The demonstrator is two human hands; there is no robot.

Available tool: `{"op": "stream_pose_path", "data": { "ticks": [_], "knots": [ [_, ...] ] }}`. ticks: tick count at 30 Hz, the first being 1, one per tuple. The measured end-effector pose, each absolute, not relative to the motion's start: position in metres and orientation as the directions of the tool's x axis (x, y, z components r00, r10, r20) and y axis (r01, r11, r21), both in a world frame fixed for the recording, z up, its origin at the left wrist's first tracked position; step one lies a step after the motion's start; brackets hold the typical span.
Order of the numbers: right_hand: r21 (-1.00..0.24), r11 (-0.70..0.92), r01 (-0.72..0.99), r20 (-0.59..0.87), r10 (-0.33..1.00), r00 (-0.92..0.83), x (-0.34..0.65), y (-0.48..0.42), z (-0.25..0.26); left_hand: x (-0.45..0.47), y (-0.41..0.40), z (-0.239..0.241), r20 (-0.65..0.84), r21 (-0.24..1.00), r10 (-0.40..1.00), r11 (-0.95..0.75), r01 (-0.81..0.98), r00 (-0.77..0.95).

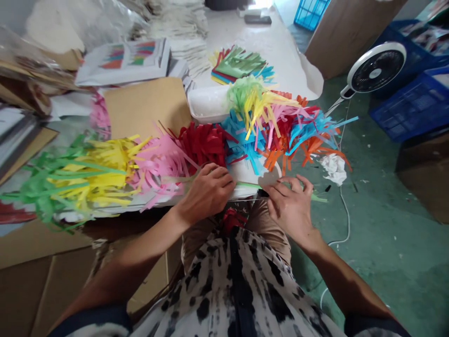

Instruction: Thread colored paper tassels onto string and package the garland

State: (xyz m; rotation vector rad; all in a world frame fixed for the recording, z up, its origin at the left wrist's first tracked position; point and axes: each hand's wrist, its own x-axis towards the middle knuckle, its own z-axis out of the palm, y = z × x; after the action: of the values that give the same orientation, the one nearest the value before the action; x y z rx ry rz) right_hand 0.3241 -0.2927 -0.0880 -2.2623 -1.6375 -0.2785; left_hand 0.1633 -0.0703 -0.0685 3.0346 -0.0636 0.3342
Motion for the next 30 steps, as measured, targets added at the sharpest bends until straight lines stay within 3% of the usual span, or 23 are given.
{"op": "stream_pose_path", "data": {
  "ticks": [11,18,24,30],
  "knots": [
    [0.014,-0.343,0.939,0.312,0.894,0.322,0.298,-0.290,-0.091,0.149,-0.103,-0.091,0.323,0.008,0.039,-0.999,0.039,0.946],
    [0.016,-0.289,0.957,0.471,0.847,0.247,0.290,-0.289,-0.112,0.136,-0.118,-0.110,0.435,-0.073,0.081,-0.990,0.125,0.897],
    [0.049,-0.212,0.976,0.521,0.839,0.156,0.284,-0.285,-0.132,0.134,-0.131,-0.125,0.581,-0.080,0.094,-0.982,0.171,0.809],
    [0.147,-0.155,0.977,0.537,0.842,0.053,0.277,-0.281,-0.119,0.122,-0.146,-0.119,0.573,-0.071,0.140,-0.973,0.219,0.808]
  ]
}}
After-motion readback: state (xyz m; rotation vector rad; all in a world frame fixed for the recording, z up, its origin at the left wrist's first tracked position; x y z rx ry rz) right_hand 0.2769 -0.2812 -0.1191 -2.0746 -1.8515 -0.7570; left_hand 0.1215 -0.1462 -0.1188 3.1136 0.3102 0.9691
